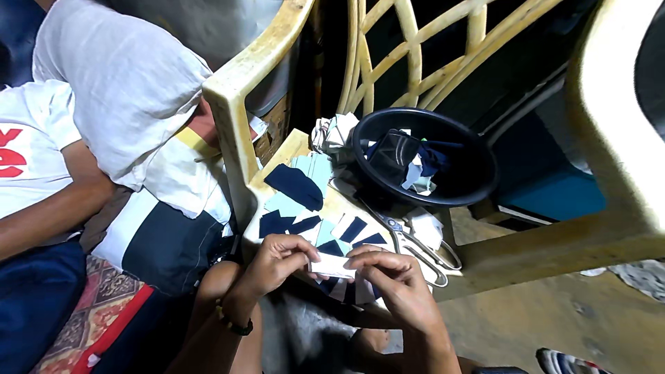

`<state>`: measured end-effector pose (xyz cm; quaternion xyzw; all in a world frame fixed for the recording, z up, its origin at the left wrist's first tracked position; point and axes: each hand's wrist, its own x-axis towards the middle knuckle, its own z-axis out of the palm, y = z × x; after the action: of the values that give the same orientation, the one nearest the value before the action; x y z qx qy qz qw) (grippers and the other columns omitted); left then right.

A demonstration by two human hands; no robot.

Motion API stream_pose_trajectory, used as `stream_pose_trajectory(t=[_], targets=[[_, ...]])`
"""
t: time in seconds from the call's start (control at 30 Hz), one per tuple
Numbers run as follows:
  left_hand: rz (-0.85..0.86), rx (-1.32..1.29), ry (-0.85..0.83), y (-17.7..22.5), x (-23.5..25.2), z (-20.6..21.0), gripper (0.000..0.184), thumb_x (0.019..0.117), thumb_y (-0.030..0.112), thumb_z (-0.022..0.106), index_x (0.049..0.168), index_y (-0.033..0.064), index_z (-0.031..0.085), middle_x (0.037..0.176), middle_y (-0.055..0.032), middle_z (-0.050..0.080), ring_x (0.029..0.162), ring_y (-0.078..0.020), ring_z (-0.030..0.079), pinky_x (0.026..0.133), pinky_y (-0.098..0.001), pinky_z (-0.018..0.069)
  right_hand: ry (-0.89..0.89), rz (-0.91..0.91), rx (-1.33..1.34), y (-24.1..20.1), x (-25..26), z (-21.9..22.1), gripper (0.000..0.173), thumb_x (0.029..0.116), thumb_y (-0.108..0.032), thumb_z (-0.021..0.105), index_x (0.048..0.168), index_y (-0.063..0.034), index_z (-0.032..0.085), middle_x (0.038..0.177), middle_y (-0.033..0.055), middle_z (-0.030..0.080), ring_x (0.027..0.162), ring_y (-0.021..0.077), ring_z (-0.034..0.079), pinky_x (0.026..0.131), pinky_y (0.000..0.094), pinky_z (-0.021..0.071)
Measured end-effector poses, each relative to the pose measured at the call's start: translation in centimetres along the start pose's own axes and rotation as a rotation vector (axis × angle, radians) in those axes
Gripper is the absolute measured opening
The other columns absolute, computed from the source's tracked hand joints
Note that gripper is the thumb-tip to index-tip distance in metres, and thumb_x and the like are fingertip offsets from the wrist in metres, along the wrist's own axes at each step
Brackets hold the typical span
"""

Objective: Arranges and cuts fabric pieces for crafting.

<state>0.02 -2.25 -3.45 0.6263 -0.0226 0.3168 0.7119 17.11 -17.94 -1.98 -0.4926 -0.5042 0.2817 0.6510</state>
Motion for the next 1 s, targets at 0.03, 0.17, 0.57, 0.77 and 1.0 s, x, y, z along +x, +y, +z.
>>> stream_pose_trajectory(t=[0.03,0.17,0.57,0.77,1.0], targets=[[0.014,0.030,-0.004,-0.1,0.0,-0.1,0.028,0.0964,-0.004,0.048,0.096,0.0078,0.074,0.095,0.0060,0.075,0.079,-0.0035,0.072,0.071,-0.0248,0.0624,-0.001,-0.003,-0.016,0.0,0.0,0.0,0.027,0.0917,-0.001,0.056,0.089,-0.0134,0.080,0.099,-0.0077,0.075,0.085,-0.0007,0.069,0.075,0.0184,0.0590],[0.021,0.078,0.046,-0.1,0.0,0.3,0.010,0.0902,0.000,0.066,0.092,0.0079,0.072,0.091,0.0080,0.073,0.079,0.0002,0.069,0.071,-0.0203,0.0598,-0.014,-0.001,-0.051,-0.1,-0.1,-0.1,0.029,0.0915,-0.001,0.054,0.086,-0.0132,0.079,0.099,-0.0074,0.075,0.091,-0.0007,0.068,0.080,0.0169,0.0573],[0.008,0.122,0.036,-0.4,0.0,0.5,0.014,0.0845,-0.008,0.070,0.093,0.0030,0.070,0.094,0.0036,0.073,0.082,-0.0012,0.069,0.073,-0.0193,0.0594,0.004,0.117,0.007,-0.6,0.2,1.5,0.020,0.0839,0.003,0.069,0.091,-0.0120,0.058,0.090,-0.0077,0.072,0.076,-0.0022,0.066,0.067,0.0153,0.0554],[0.038,0.152,0.168,-0.4,0.2,1.0,0.017,0.0855,-0.013,0.064,0.090,0.0032,0.068,0.096,0.0037,0.071,0.081,-0.0014,0.069,0.073,-0.0203,0.0603,0.001,0.062,-0.106,0.0,0.1,1.3,0.012,0.0855,0.003,0.068,0.089,-0.0036,0.077,0.099,-0.0012,0.074,0.090,0.0001,0.069,0.079,0.0166,0.0586],[0.072,0.054,0.152,-1.0,0.2,1.1,0.023,0.0921,-0.004,0.055,0.092,0.0117,0.073,0.105,0.0061,0.072,0.095,-0.0017,0.068,0.080,-0.0212,0.0577,0.159,0.009,-0.084,0.2,0.1,2.5,0.019,0.0823,0.007,0.068,0.097,-0.0019,0.078,0.105,-0.0004,0.074,0.093,0.0008,0.069,0.081,0.0168,0.0589]])
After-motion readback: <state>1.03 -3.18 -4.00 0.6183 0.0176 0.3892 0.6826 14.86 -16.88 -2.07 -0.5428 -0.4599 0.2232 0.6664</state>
